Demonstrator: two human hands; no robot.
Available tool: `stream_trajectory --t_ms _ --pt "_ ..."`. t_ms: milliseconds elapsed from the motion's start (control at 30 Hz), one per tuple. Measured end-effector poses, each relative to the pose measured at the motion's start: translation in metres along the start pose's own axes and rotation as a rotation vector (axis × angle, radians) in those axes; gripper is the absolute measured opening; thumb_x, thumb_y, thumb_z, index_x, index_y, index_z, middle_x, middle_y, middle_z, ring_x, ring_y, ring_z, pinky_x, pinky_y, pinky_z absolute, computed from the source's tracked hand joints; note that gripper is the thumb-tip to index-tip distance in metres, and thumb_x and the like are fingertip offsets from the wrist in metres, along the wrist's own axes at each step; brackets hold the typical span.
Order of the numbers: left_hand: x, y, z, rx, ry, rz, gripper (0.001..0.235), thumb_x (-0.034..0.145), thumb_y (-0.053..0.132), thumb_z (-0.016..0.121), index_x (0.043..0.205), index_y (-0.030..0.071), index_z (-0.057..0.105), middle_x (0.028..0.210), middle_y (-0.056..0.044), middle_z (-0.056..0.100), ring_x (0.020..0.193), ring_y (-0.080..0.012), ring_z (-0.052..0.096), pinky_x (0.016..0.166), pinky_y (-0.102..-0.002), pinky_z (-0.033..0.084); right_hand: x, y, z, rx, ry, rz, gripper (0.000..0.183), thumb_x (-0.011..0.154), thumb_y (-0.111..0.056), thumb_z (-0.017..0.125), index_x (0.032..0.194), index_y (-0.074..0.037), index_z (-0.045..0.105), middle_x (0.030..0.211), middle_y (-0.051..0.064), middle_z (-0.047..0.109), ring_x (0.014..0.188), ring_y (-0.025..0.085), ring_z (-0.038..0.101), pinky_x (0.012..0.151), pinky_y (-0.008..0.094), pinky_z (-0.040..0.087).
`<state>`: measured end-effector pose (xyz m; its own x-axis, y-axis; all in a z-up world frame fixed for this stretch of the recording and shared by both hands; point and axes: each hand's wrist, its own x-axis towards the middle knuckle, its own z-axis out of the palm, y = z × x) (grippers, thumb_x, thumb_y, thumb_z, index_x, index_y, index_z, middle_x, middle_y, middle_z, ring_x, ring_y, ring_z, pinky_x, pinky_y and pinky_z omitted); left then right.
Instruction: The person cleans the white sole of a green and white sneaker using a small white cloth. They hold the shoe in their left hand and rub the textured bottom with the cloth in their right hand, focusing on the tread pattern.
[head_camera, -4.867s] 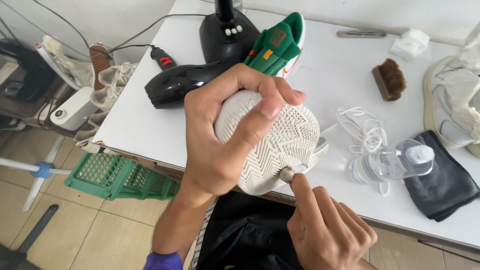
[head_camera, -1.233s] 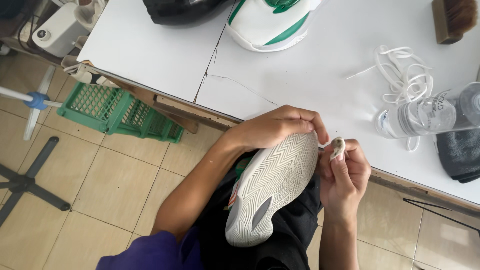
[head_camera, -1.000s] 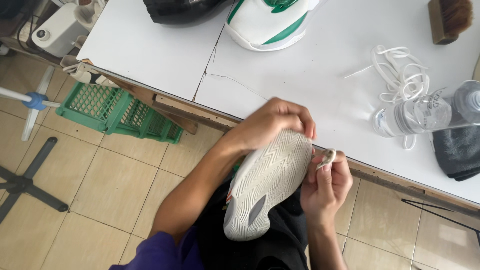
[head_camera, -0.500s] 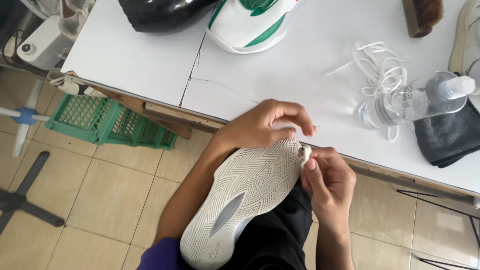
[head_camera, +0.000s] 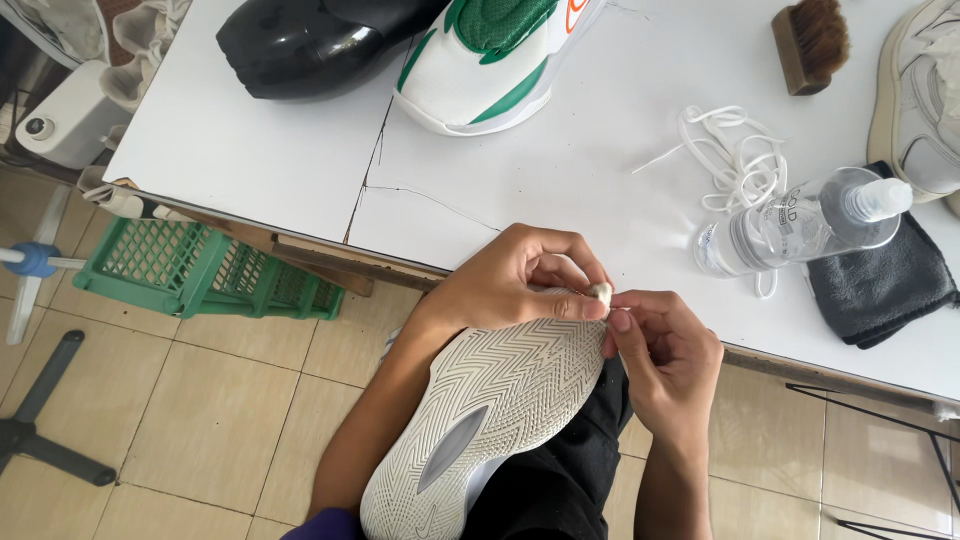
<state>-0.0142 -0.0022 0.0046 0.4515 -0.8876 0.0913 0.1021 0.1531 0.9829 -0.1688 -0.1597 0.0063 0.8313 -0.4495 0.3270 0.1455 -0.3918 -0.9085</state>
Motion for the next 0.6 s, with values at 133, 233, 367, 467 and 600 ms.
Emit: stream_trajectory --t_ms 133,233,367,467,600 --pt "0.006 -0.009 -0.002 -0.054 0.056 0.050 0.035 0.084 0.023 0.099 0.107 0.011 0.076 0.096 -0.010 0.082 0.099 -0.0226 0.084 0.095 -0.042 0.068 -0.001 0.011 -0.003 0.025 -0.019 0.023 0.017 0.102 -0.016 0.077 0.106 0.001 0.078 0.052 0.010 0.063 0.044 0.008 0.034 0.039 0.023 0.032" --pt "0.007 -0.010 -0.003 -0.101 0.083 0.080 0.037 0.080 0.016 0.101 0.105 0.009 0.075 0.091 -0.005 0.080 0.094 -0.0174 0.084 0.093 -0.038 0.070 0.002 0.016 0.000 -0.034 0.022 0.008 0.011 0.097 -0.006 0.084 0.103 0.002 0.080 0.050 0.012 0.063 0.040 0.009 0.036 0.039 0.023 0.030" --pt "0.004 -0.002 -0.002 -0.093 0.057 0.066 0.043 0.080 0.021 0.101 0.113 0.010 0.076 0.094 -0.005 0.081 0.095 -0.0140 0.081 0.096 -0.037 0.068 0.004 0.021 0.002 0.013 0.046 0.021 0.012 0.097 -0.005 0.085 0.102 0.003 0.079 0.049 0.011 0.061 0.042 0.009 0.035 0.039 0.023 0.030" --pt "0.003 -0.003 -0.001 -0.068 0.043 0.052 0.037 0.087 0.029 0.097 0.114 0.012 0.079 0.098 -0.004 0.081 0.099 -0.0128 0.079 0.097 -0.036 0.067 0.006 0.018 0.003 0.012 0.051 0.034 0.010 0.097 -0.005 0.084 0.101 0.003 0.078 0.049 0.011 0.059 0.042 0.009 0.036 0.040 0.023 0.031" --pt "0.006 -0.007 -0.003 -0.050 0.077 0.053 0.023 0.095 0.027 0.090 0.108 0.009 0.082 0.093 -0.006 0.081 0.096 -0.0138 0.079 0.091 -0.034 0.068 0.006 0.019 0.003 -0.006 0.047 0.060 0.011 0.098 -0.004 0.084 0.103 0.004 0.078 0.049 0.011 0.059 0.041 0.008 0.038 0.040 0.022 0.033"
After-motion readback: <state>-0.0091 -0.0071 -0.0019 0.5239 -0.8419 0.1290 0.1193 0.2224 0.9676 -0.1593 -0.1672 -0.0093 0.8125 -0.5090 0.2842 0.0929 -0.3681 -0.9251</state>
